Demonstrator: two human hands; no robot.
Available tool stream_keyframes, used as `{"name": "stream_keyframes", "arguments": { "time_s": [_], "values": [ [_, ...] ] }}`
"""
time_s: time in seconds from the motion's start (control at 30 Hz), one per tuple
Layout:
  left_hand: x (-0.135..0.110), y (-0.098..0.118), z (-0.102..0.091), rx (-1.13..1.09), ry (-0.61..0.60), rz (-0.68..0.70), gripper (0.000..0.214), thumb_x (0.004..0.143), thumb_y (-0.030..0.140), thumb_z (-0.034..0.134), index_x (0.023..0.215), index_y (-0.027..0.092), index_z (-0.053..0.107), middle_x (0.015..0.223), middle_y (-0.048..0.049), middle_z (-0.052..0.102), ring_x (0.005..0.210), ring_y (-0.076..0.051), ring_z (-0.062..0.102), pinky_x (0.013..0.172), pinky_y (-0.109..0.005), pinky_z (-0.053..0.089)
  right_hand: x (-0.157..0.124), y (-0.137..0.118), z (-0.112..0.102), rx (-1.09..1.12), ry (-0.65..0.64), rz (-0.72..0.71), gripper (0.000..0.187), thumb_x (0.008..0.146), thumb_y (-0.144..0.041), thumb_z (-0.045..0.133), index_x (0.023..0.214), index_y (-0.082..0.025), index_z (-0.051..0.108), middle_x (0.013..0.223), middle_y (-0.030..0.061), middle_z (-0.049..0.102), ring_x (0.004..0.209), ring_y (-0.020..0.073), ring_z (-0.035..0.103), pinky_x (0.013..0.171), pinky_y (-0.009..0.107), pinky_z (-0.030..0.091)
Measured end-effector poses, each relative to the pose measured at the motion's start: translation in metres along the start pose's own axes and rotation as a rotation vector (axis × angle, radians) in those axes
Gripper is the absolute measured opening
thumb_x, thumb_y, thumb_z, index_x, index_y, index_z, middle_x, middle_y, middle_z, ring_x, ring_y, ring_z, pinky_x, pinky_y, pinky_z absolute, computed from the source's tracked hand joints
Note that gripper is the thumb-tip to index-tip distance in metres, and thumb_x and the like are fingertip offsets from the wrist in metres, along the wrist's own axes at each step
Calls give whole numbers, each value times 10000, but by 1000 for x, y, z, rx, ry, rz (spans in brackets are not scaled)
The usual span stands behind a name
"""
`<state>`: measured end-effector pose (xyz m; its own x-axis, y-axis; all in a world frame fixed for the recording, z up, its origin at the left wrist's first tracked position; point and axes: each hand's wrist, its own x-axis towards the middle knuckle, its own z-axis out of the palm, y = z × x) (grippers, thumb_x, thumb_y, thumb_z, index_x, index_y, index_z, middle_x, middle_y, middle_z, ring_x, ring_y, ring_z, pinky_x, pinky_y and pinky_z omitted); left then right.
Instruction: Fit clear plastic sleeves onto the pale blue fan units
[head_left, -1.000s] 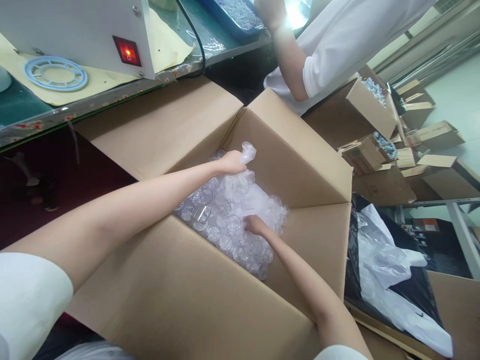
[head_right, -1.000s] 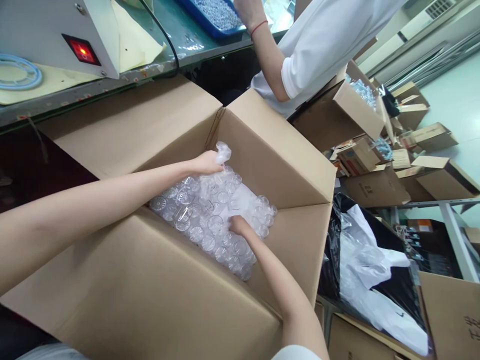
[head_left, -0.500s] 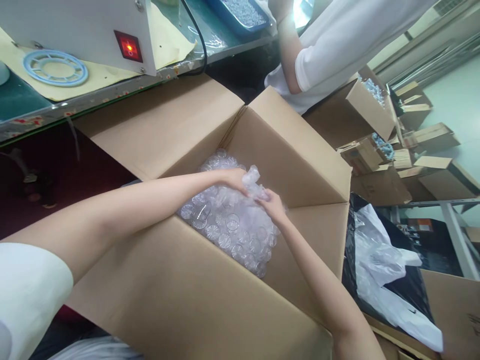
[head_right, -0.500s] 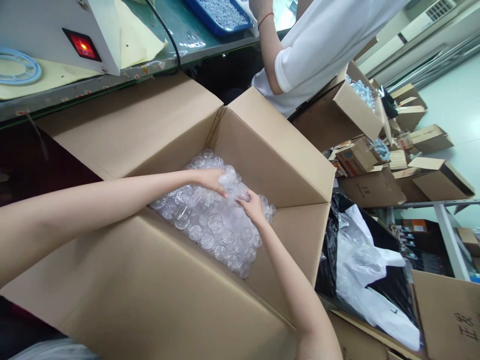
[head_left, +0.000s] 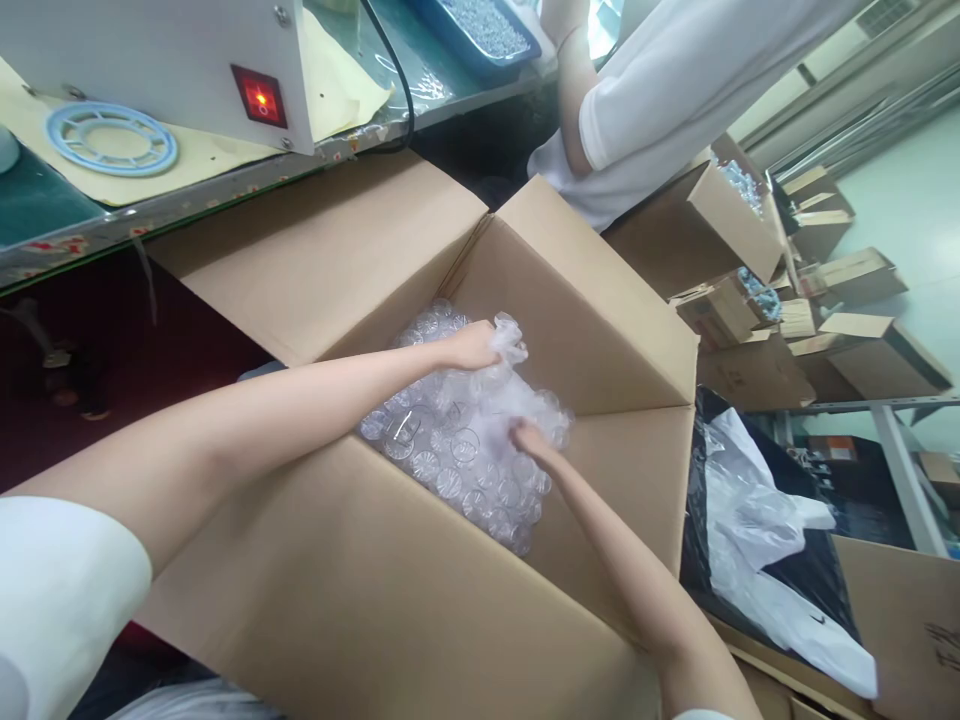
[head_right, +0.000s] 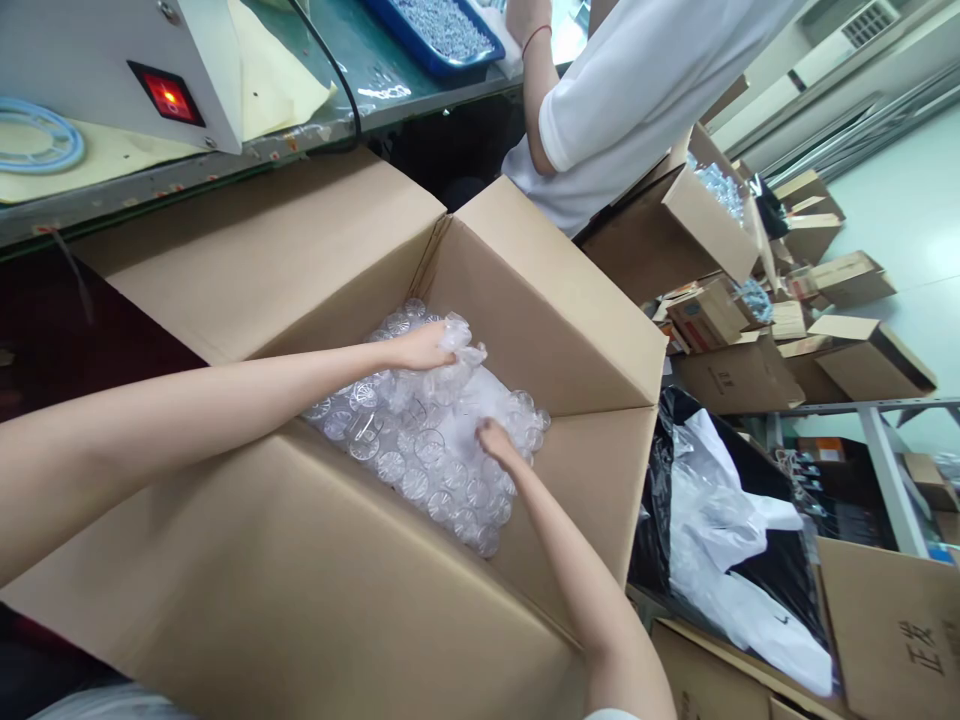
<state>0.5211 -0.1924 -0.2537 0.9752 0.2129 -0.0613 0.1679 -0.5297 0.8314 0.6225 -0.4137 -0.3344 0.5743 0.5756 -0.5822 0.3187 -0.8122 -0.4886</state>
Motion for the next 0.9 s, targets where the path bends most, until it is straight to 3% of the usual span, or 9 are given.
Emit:
{"name": "stream_keyframes", "arguments": {
  "time_s": [0.1, 0.2, 0.37, 0.5, 0.57, 0.7, 0.9],
  "values": [
    [3, -2, -4, 43, 28, -72, 152, 773, 189, 513, 792, 130, 652, 944, -94, 704, 962, -256, 634, 816, -291, 461, -15, 27, 22, -182, -134, 37, 249, 912, -328, 569, 1070, -138, 600, 1044, 60, 629, 886, 170, 626, 780, 367, 540],
    [4, -4, -7, 63, 59, -144, 167, 758, 210, 550, 838, 105, 652, 945, -122, 700, 925, -273, 648, 764, -296, 475, -26, 43, 39, -322, -173, 2, 263, 904, -320, 582, 1096, -140, 594, 1100, 71, 617, 966, 194, 612, 841, 406, 520],
    [2, -2, -10, 86, 115, -123, 341, 719, 205, 616, 1052, 134, 614, 1091, -95, 672, 995, -244, 629, 806, -275, 471, -31, 58, 41, -464, -91, -67, 247, 904, -327, 581, 1061, -137, 606, 1079, 66, 624, 966, 193, 610, 850, 409, 512],
    [-3, 7, -13, 165, 95, -40, 203, 672, 87, 568, 835, 160, 664, 938, -70, 701, 1059, -285, 594, 913, -340, 417, -27, 57, 39, -488, -2, -148, 228, 910, -325, 570, 1030, -136, 611, 1052, 61, 627, 938, 184, 613, 833, 397, 515],
    [-5, 11, -15, 195, 85, -39, 185, 646, 58, 551, 763, 153, 659, 884, -84, 698, 1054, -303, 590, 907, -360, 412, -24, 52, 37, -465, 30, -219, 223, 905, -326, 576, 1015, -135, 612, 1047, 59, 624, 955, 190, 604, 849, 406, 502],
    [-6, 11, -19, 179, 21, -82, 76, 661, 117, 566, 674, 131, 640, 791, -110, 683, 874, -287, 638, 748, -326, 444, -18, 39, 16, -364, 126, -331, 207, 903, -331, 572, 969, -140, 616, 1016, 52, 623, 974, 194, 588, 874, 414, 477],
    [-5, 5, -16, 52, -77, -139, 106, 674, 238, 605, 687, 138, 638, 748, -70, 663, 762, -223, 627, 622, -266, 415, -12, 30, -19, -131, 267, -335, 218, 905, -343, 565, 963, -137, 607, 989, 47, 622, 934, 185, 594, 853, 401, 479]
  ]
}}
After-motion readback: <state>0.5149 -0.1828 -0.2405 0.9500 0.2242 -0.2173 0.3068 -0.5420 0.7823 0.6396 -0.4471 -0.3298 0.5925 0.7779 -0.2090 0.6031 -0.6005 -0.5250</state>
